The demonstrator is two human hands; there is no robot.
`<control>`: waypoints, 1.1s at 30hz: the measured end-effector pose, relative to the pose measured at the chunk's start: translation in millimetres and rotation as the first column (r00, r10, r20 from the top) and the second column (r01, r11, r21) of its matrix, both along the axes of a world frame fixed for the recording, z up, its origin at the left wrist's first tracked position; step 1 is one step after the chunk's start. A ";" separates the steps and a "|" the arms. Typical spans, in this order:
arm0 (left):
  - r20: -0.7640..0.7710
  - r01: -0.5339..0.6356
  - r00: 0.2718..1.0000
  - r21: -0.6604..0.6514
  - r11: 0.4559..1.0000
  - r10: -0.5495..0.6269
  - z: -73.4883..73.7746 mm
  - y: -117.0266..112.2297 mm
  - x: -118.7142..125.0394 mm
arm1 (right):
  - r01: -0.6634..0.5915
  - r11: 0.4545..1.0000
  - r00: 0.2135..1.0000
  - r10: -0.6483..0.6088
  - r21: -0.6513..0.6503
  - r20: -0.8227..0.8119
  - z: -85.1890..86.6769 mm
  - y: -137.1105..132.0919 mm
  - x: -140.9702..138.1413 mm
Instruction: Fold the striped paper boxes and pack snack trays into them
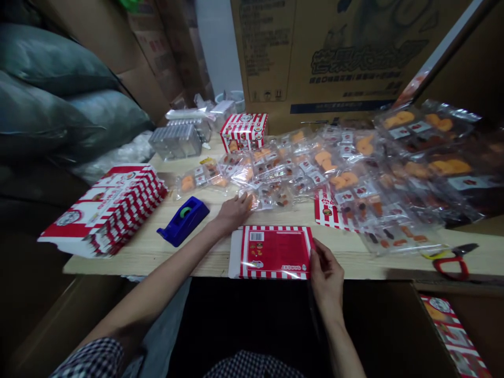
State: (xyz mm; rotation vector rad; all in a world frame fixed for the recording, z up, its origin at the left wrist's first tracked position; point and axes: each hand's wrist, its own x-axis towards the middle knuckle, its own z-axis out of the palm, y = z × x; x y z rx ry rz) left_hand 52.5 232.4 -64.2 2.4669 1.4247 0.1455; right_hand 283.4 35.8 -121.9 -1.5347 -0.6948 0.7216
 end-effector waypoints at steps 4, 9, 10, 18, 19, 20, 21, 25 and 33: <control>-0.013 0.033 0.999 0.048 0.998 -0.032 37.7 1.5 -36.4 | 0.007 0.999 0.993 -0.012 0.037 0.116 0.4 9.3 2.7; 0.467 -0.036 0.883 -0.019 0.999 0.041 73.2 -9.9 -88.6 | -0.009 0.997 0.973 -0.010 0.082 0.229 -3.5 34.6 3.4; 0.589 -0.052 0.801 -0.114 0.992 0.110 74.6 -16.9 -93.6 | -0.009 0.996 0.965 -0.013 0.085 0.260 -1.3 37.9 2.3; 0.668 0.270 0.198 -0.741 0.615 0.718 59.1 -136.5 -55.7 | -0.372 0.912 0.925 0.380 0.170 -0.013 84.9 14.8 -52.3; 0.650 0.315 0.228 -0.753 0.577 0.724 59.9 -150.1 -56.2 | -0.433 0.883 0.882 0.456 0.180 -0.116 94.0 10.1 -58.8; 0.642 0.343 0.257 -0.759 0.553 0.722 61.8 -160.6 -61.9 | -0.472 0.864 0.845 0.500 0.177 -0.190 100.1 5.6 -63.0; 0.644 0.352 0.270 -0.758 0.549 0.716 64.5 -167.9 -72.6 | -0.500 0.850 0.819 0.526 0.163 -0.231 103.3 1.1 -64.9; 0.654 0.263 0.123 -0.746 0.611 0.746 74.4 -175.8 -135.3 | -0.722 0.691 0.668 0.706 0.025 -0.237 96.2 -18.3 -66.3; 0.426 0.097 0.474 -0.895 0.435 0.771 49.3 -209.2 -155.3 | -0.924 0.366 0.368 0.930 -0.114 0.000 102.8 -9.1 -77.7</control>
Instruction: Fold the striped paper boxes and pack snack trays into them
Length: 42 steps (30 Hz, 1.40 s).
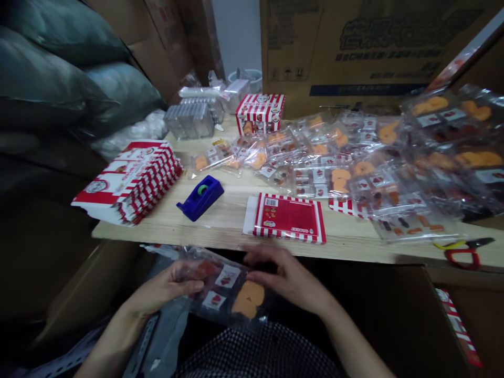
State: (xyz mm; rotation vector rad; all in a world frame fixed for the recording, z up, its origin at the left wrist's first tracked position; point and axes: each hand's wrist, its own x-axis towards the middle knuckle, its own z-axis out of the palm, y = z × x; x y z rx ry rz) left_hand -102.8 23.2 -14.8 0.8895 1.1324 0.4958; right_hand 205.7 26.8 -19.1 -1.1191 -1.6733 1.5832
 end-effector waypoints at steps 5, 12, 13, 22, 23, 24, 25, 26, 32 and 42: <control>0.094 -0.595 0.804 0.123 0.794 0.588 -5.9 4.5 -9.1 | -0.063 0.881 0.823 -0.220 0.469 0.524 -8.5 74.4 50.1; 0.291 -0.804 0.594 0.182 0.566 0.750 -32.3 30.2 32.5 | -0.368 0.835 0.602 -0.121 0.409 0.790 -57.4 120.0 48.2; 0.282 -0.796 0.605 0.184 0.577 0.745 -36.7 30.8 36.9 | -0.368 0.831 0.618 -0.118 0.418 0.777 -58.5 117.2 45.8; 0.076 -0.533 0.845 0.032 0.845 0.530 -46.5 26.5 5.2 | -0.373 0.823 0.696 -0.058 0.429 0.716 -44.1 78.8 36.7; 0.056 -0.498 0.866 0.027 0.867 0.496 -44.6 28.9 1.9 | -0.375 0.822 0.699 -0.053 0.429 0.713 -42.8 76.1 35.5; 0.037 -0.465 0.885 0.021 0.885 0.464 -42.7 31.8 -0.6 | -0.376 0.820 0.702 -0.050 0.430 0.710 -41.9 73.8 34.6; 0.021 -0.437 0.899 0.013 0.899 0.436 -40.8 35.0 -2.4 | -0.380 0.820 0.704 -0.045 0.429 0.709 -41.3 72.1 34.0; 0.013 -0.413 0.911 0.006 0.911 0.413 -39.2 38.2 -3.8 | -0.386 0.819 0.704 -0.035 0.424 0.709 -41.1 70.7 33.8; 0.057 -0.332 0.941 -0.048 0.942 0.334 -44.1 52.8 7.4 | -0.427 0.797 0.706 -0.002 0.427 0.708 -44.4 66.1 34.3; -0.008 -0.414 0.904 0.232 0.880 0.427 -44.9 43.7 36.8 | -0.378 0.801 0.729 -0.051 0.464 0.682 -48.6 64.0 31.7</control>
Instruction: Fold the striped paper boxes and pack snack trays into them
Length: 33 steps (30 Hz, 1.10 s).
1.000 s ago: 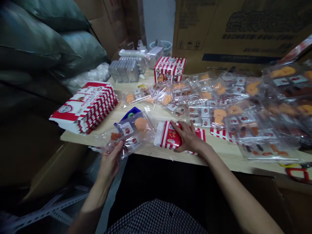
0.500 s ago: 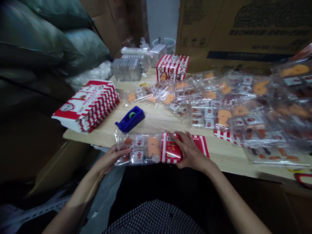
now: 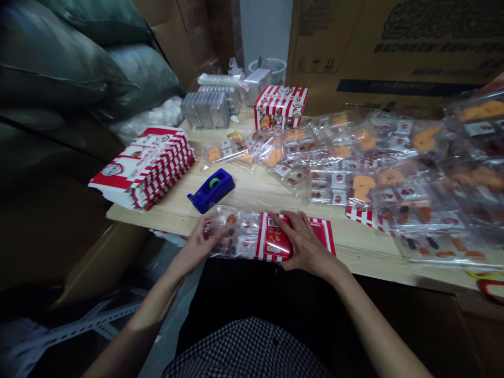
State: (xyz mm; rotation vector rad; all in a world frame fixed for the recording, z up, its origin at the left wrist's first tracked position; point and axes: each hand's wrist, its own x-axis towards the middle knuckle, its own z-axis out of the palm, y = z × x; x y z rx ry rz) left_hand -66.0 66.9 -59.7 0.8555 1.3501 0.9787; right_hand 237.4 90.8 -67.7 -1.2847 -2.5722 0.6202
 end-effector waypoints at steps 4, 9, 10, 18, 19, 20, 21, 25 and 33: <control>-0.003 0.069 0.998 0.026 0.997 -0.069 4.8 3.4 -26.7 | -0.007 1.000 1.000 0.008 0.025 -0.030 -2.0 -2.2 -4.7; 0.079 0.089 0.993 0.041 0.995 -0.092 2.1 9.7 -10.6 | -0.012 0.998 0.997 0.016 0.059 -0.074 -2.9 -3.4 -13.7; 0.084 0.099 0.991 0.045 0.994 -0.103 1.2 10.6 -4.3 | -0.004 0.998 0.996 0.009 0.062 -0.090 -2.1 -3.5 -15.4; -0.069 0.286 0.958 0.113 0.952 -0.279 -5.2 13.3 25.2 | -0.014 0.997 0.982 0.027 0.070 -0.187 7.0 -8.2 -37.8; -0.101 0.329 0.942 0.111 0.938 -0.319 -4.7 16.4 26.2 | -0.004 0.997 0.980 0.020 0.078 -0.200 7.5 -8.7 -39.7; -0.118 0.377 0.924 0.112 0.919 -0.365 -3.6 20.3 27.2 | 0.008 0.997 0.977 0.009 0.082 -0.212 7.7 -9.1 -41.0; -0.126 0.421 0.905 0.122 0.899 -0.407 -1.7 25.0 28.3 | 0.023 0.996 0.975 -0.003 0.084 -0.224 7.8 -9.2 -41.4; -0.279 0.540 0.834 0.246 0.805 -0.475 16.5 41.4 33.9 | 0.104 0.989 0.962 -0.075 0.100 -0.261 8.1 -7.7 -37.6; -0.326 0.097 0.935 0.607 0.788 0.136 48.7 8.4 61.3 | 0.644 0.750 0.715 -0.522 0.148 -0.466 33.7 -15.7 -56.6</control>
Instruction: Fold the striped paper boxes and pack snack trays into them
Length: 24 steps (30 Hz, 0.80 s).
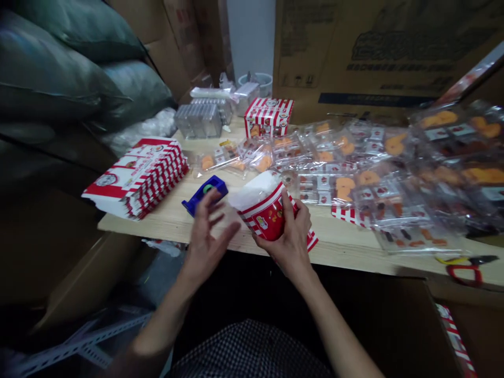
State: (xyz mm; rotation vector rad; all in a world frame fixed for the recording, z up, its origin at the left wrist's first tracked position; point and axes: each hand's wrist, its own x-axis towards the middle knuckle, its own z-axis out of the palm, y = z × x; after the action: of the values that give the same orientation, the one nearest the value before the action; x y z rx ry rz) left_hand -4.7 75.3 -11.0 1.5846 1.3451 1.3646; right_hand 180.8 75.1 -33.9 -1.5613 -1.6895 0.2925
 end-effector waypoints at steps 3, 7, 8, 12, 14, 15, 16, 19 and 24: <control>0.320 0.215 0.933 -0.122 0.969 -0.167 -6.6 -12.6 14.1 | 0.118 0.993 0.988 -0.116 0.011 -0.103 12.1 -25.0 -15.8; 0.486 0.397 0.825 -0.136 0.908 -0.288 -3.0 -23.2 1.8 | 0.000 1.000 0.937 -0.009 -0.026 -0.350 14.1 -70.9 -7.6; 0.506 0.456 0.799 -0.157 0.876 -0.325 -3.4 -27.2 -4.9 | -0.031 0.999 0.911 0.011 -0.041 -0.412 10.4 -80.9 -1.2; 0.510 0.606 0.746 -0.254 0.754 -0.428 -29.4 -49.5 -24.8 | -0.106 0.988 0.816 0.020 -0.116 -0.578 -21.3 -105.5 22.4; 0.458 0.617 0.765 -0.316 0.721 -0.453 -52.5 -61.3 -28.2 | -0.125 0.985 0.828 0.039 -0.117 -0.560 -39.9 -109.1 28.2; 0.431 0.610 0.778 -0.345 0.713 -0.457 -63.3 -66.4 -28.8 | -0.151 0.981 0.844 0.066 -0.118 -0.532 -47.5 -109.4 29.6; 0.409 0.601 0.790 -0.371 0.708 -0.457 -72.3 -70.8 -29.1 | -0.188 0.974 0.858 0.101 -0.126 -0.504 -53.1 -108.8 30.2; 0.357 0.582 0.810 -0.403 0.706 -0.464 -81.6 -77.4 -29.6 | -0.297 0.943 0.859 0.196 -0.150 -0.472 -54.8 -103.0 30.0; 0.034 0.468 0.878 -0.265 0.843 -0.477 -49.5 -73.1 -27.1 | -0.408 0.909 0.854 0.345 -0.090 -0.390 -12.1 -85.2 35.5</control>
State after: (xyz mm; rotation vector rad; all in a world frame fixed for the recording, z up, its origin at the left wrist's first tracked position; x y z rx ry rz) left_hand -31.8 2.2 -60.5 1.6158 1.0063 0.8215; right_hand 216.3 -10.1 -46.1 -1.1791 -1.6880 0.8988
